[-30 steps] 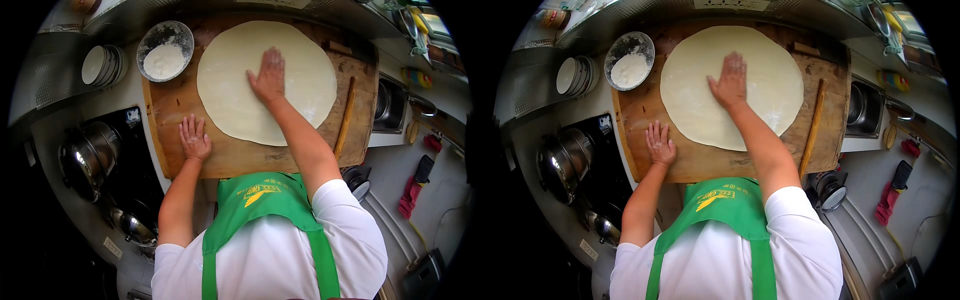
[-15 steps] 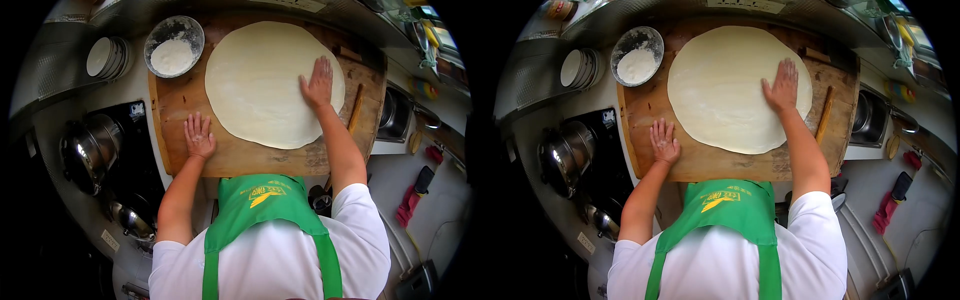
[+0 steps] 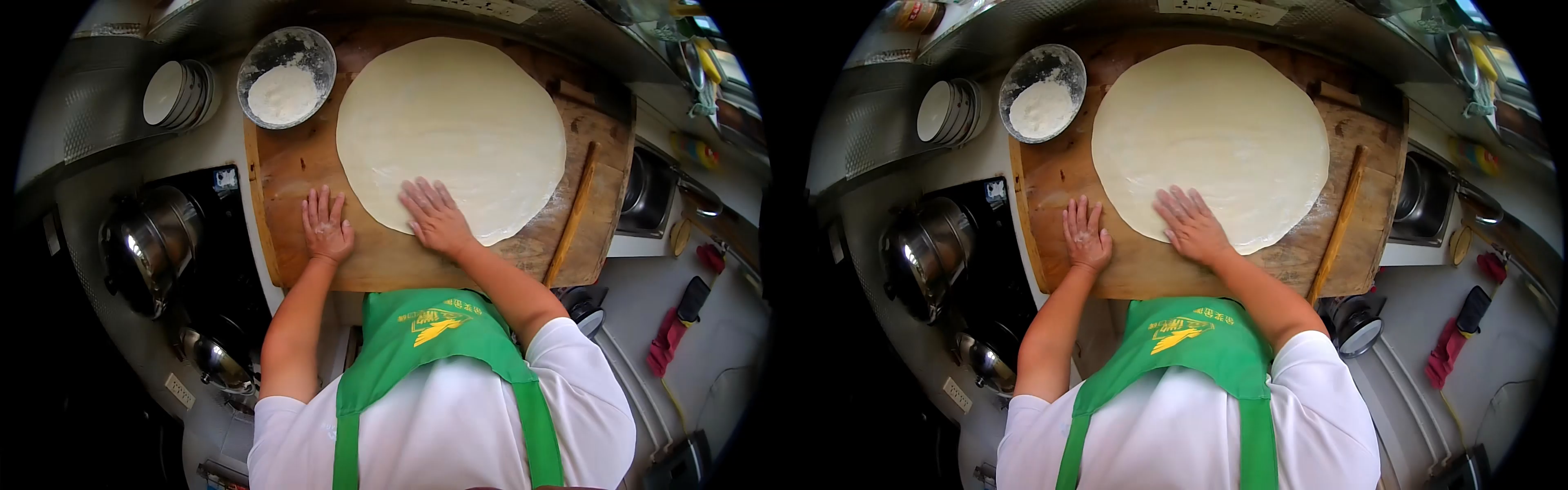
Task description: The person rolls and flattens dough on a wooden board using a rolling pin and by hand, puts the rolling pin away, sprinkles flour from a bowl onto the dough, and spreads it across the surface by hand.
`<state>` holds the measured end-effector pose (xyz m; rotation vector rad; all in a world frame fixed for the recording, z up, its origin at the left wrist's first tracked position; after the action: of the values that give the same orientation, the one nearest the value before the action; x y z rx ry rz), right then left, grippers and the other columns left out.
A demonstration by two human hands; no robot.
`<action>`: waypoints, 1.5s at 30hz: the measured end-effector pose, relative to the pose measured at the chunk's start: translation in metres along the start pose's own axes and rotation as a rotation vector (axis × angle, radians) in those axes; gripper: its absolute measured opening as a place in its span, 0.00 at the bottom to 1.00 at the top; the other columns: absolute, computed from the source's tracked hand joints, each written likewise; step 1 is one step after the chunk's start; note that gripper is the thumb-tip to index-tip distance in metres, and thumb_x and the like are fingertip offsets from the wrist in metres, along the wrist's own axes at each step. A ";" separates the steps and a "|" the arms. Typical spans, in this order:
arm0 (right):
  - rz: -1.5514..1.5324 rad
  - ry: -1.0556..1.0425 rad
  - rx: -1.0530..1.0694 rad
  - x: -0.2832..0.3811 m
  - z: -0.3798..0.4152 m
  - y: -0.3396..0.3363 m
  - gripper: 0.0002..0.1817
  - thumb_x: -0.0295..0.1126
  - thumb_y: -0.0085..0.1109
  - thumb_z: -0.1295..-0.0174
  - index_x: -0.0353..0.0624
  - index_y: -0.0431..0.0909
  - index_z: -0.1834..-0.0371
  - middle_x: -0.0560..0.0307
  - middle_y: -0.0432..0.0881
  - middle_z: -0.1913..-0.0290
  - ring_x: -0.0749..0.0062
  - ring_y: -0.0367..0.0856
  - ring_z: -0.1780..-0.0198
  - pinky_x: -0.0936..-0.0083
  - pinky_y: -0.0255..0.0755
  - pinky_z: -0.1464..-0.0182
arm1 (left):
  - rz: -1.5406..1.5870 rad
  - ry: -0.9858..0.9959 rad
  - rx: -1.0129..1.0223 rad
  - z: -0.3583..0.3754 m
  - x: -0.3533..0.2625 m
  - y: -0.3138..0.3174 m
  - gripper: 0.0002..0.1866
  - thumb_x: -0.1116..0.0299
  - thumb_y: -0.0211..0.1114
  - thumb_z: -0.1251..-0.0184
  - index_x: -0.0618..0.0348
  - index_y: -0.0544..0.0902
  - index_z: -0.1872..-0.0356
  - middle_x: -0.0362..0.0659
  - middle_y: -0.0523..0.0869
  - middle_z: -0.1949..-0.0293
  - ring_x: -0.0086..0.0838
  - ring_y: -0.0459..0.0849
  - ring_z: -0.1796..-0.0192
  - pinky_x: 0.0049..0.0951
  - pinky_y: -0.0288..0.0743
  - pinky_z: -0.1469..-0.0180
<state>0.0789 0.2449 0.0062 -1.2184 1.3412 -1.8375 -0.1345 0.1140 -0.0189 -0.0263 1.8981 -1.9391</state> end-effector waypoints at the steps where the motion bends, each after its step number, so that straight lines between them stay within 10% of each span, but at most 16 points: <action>1: 0.025 0.085 0.003 -0.027 0.033 -0.005 0.37 0.51 0.51 0.23 0.49 0.62 0.14 0.55 0.56 0.11 0.54 0.47 0.10 0.51 0.38 0.11 | 0.014 0.008 0.001 0.000 -0.001 0.000 0.38 0.61 0.62 0.39 0.48 0.72 0.22 0.52 0.62 0.16 0.55 0.52 0.13 0.58 0.41 0.12; 5: 0.168 0.353 -0.110 -0.167 0.106 -0.043 0.44 0.55 0.52 0.25 0.46 0.53 0.11 0.49 0.50 0.09 0.52 0.42 0.09 0.50 0.36 0.11 | 0.007 0.018 -0.013 0.001 0.000 0.002 0.38 0.63 0.61 0.40 0.50 0.73 0.23 0.53 0.62 0.16 0.56 0.52 0.13 0.59 0.41 0.13; 10: 0.186 0.493 -0.308 -0.251 -0.029 -0.094 0.50 0.63 0.47 0.26 0.37 0.51 0.12 0.40 0.50 0.10 0.47 0.43 0.10 0.53 0.35 0.11 | -0.011 0.047 0.007 0.000 -0.001 0.003 0.38 0.62 0.61 0.40 0.50 0.73 0.23 0.53 0.61 0.15 0.57 0.51 0.13 0.60 0.40 0.13; 14: 0.200 0.616 -0.394 -0.202 -0.153 -0.088 0.48 0.64 0.43 0.24 0.34 0.58 0.15 0.37 0.56 0.13 0.46 0.47 0.11 0.46 0.37 0.12 | -0.056 0.060 -0.010 -0.001 -0.002 0.003 0.38 0.63 0.61 0.40 0.53 0.73 0.23 0.54 0.61 0.15 0.57 0.51 0.13 0.60 0.41 0.13; 20: -0.055 0.062 -0.240 -0.041 -0.107 -0.018 0.38 0.59 0.51 0.25 0.55 0.66 0.15 0.51 0.55 0.11 0.52 0.47 0.10 0.43 0.37 0.12 | -0.050 0.063 -0.023 -0.003 -0.002 0.003 0.39 0.63 0.62 0.39 0.53 0.71 0.22 0.55 0.60 0.15 0.57 0.51 0.13 0.61 0.43 0.13; 27: 0.076 0.690 -0.335 -0.190 0.054 -0.063 0.46 0.56 0.52 0.26 0.38 0.55 0.13 0.44 0.52 0.11 0.47 0.44 0.10 0.50 0.36 0.11 | -0.061 0.102 -0.054 0.000 -0.004 0.002 0.40 0.62 0.61 0.36 0.54 0.65 0.19 0.57 0.58 0.14 0.57 0.49 0.12 0.61 0.40 0.13; 34: -0.040 0.624 -0.202 -0.154 0.127 -0.030 0.54 0.60 0.56 0.28 0.29 0.49 0.14 0.33 0.45 0.11 0.42 0.39 0.09 0.52 0.32 0.10 | -0.114 0.107 -0.047 -0.001 -0.010 -0.002 0.41 0.60 0.61 0.35 0.54 0.65 0.19 0.57 0.58 0.14 0.56 0.49 0.12 0.60 0.39 0.13; 45: 0.150 0.748 -0.375 -0.231 -0.084 -0.098 0.49 0.61 0.45 0.23 0.27 0.54 0.15 0.32 0.52 0.12 0.43 0.44 0.10 0.54 0.34 0.10 | -0.074 0.094 -0.023 -0.001 -0.007 -0.001 0.40 0.58 0.61 0.36 0.54 0.66 0.20 0.58 0.59 0.15 0.59 0.50 0.13 0.63 0.42 0.14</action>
<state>0.1115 0.5073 0.0106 -0.5489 2.1873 -2.0761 -0.1285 0.1169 -0.0164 -0.0127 2.0059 -1.9998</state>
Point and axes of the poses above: each hand's wrist, its own z-axis away from the middle knuckle, its own y-axis out of the palm, x = y × z, the point moved 7 cm from there along -z, towards the middle knuckle
